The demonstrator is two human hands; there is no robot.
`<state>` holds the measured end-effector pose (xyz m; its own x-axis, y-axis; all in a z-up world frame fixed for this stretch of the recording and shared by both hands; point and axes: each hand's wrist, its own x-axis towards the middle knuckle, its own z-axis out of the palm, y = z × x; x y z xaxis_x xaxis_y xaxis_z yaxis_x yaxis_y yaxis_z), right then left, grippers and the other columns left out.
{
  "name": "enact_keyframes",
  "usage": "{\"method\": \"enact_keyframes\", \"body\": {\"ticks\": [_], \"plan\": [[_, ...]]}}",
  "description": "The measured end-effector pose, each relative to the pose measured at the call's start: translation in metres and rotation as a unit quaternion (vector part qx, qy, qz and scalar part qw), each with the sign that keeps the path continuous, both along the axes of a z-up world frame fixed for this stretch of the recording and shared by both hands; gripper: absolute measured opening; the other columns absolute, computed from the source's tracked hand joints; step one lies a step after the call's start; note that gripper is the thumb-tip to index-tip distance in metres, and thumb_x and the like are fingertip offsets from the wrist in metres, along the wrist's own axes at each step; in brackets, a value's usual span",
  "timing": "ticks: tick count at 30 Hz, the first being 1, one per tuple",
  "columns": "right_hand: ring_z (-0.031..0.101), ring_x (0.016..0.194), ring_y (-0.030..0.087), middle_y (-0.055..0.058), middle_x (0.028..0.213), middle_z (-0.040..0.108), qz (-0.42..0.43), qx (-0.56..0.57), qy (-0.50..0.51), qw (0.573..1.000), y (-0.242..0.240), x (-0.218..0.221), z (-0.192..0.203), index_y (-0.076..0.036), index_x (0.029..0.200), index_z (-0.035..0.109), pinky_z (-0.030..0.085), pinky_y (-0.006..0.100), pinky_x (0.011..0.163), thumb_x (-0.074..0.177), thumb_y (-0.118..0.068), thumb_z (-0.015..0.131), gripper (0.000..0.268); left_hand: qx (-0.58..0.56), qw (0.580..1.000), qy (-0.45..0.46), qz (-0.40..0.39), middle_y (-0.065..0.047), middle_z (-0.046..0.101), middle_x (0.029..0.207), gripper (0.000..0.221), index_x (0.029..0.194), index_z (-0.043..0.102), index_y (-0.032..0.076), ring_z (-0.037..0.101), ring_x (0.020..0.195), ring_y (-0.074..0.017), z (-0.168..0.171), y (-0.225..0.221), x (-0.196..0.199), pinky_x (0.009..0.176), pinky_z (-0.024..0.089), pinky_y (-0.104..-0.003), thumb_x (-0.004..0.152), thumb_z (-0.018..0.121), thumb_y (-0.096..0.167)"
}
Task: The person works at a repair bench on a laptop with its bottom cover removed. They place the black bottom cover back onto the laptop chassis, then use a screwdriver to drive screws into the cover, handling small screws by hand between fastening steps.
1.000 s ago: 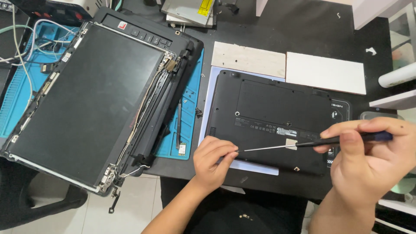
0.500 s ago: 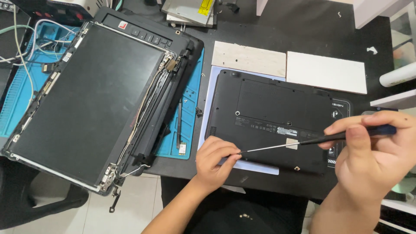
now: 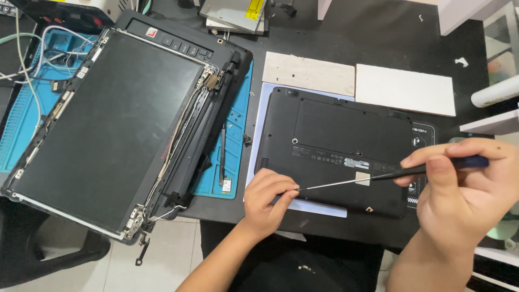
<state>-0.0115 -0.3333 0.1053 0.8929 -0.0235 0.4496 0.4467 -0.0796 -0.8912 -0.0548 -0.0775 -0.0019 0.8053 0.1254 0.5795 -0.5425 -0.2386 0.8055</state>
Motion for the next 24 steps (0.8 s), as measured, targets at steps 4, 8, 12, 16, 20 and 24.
{"method": "enact_keyframes", "body": {"ticks": [4, 8, 12, 16, 20, 24], "plan": [[0.072, 0.078, 0.023, 0.021, 0.095, 0.068, -0.003, -0.002, 0.004, 1.0, 0.0, 0.0, 0.0, -0.001, 0.119, 0.043, 0.063, 0.033, 0.067, 0.119, -0.01, 0.071, 0.029, 0.004, 1.0, -0.006, -0.003, -0.007, 0.074, 0.094, 0.013, 0.093, 0.072, 0.003, 0.066, 0.085, -0.0236, -0.001, 0.0, 0.0, 0.074, 0.052, -0.032, 0.083, 0.08, 0.0], [0.073, 0.079, 0.022, 0.019, 0.094, 0.068, -0.009, -0.023, -0.006, 1.0, -0.005, 0.002, -0.004, 0.0, 0.12, 0.044, 0.064, 0.032, 0.069, 0.113, -0.008, 0.073, 0.03, 0.012, 1.0, -0.026, -0.007, -0.007, 0.073, 0.094, 0.015, 0.093, 0.072, 0.003, 0.066, 0.084, -0.0239, -0.001, -0.001, 0.001, 0.073, 0.052, -0.033, 0.082, 0.081, 0.0], [0.073, 0.078, 0.023, 0.019, 0.09, 0.067, -0.056, -0.088, 0.001, 0.995, -0.001, 0.002, -0.003, 0.002, 0.117, 0.046, 0.063, 0.032, 0.068, 0.112, -0.005, 0.077, 0.032, 0.011, 1.0, -0.028, -0.005, -0.007, 0.073, 0.094, 0.017, 0.093, 0.072, 0.003, 0.065, 0.083, -0.0241, 0.002, -0.001, 0.001, 0.072, 0.052, -0.032, 0.08, 0.082, -0.001], [0.074, 0.077, 0.022, 0.018, 0.088, 0.066, -0.088, -0.075, 0.006, 0.993, 0.007, -0.001, -0.002, 0.001, 0.115, 0.046, 0.063, 0.032, 0.064, 0.113, -0.01, 0.081, 0.037, 0.016, 0.999, -0.033, 0.006, -0.007, 0.073, 0.093, 0.017, 0.092, 0.072, 0.003, 0.065, 0.082, -0.0237, -0.001, -0.002, 0.002, 0.071, 0.052, -0.032, 0.079, 0.083, -0.001], [0.074, 0.079, 0.022, 0.019, 0.092, 0.069, -0.005, -0.063, 0.014, 0.998, 0.022, 0.001, 0.026, 0.0, 0.124, 0.044, 0.065, 0.032, 0.071, 0.108, -0.005, 0.069, 0.031, 0.023, 0.999, -0.028, 0.019, -0.007, 0.073, 0.093, 0.017, 0.091, 0.072, 0.003, 0.065, 0.082, -0.0238, 0.002, -0.003, 0.003, 0.071, 0.052, -0.032, 0.079, 0.084, 0.0], [0.074, 0.08, 0.026, 0.023, 0.091, 0.066, 0.023, -0.083, 0.029, 0.996, 0.02, 0.004, 0.031, 0.001, 0.132, 0.04, 0.067, 0.036, 0.074, 0.105, 0.003, 0.057, 0.033, 0.053, 0.998, -0.03, 0.017, -0.005, 0.073, 0.098, 0.02, 0.097, 0.073, 0.006, 0.067, 0.089, -0.0235, -0.007, -0.007, 0.006, 0.078, 0.053, -0.033, 0.082, 0.086, 0.006]]}}
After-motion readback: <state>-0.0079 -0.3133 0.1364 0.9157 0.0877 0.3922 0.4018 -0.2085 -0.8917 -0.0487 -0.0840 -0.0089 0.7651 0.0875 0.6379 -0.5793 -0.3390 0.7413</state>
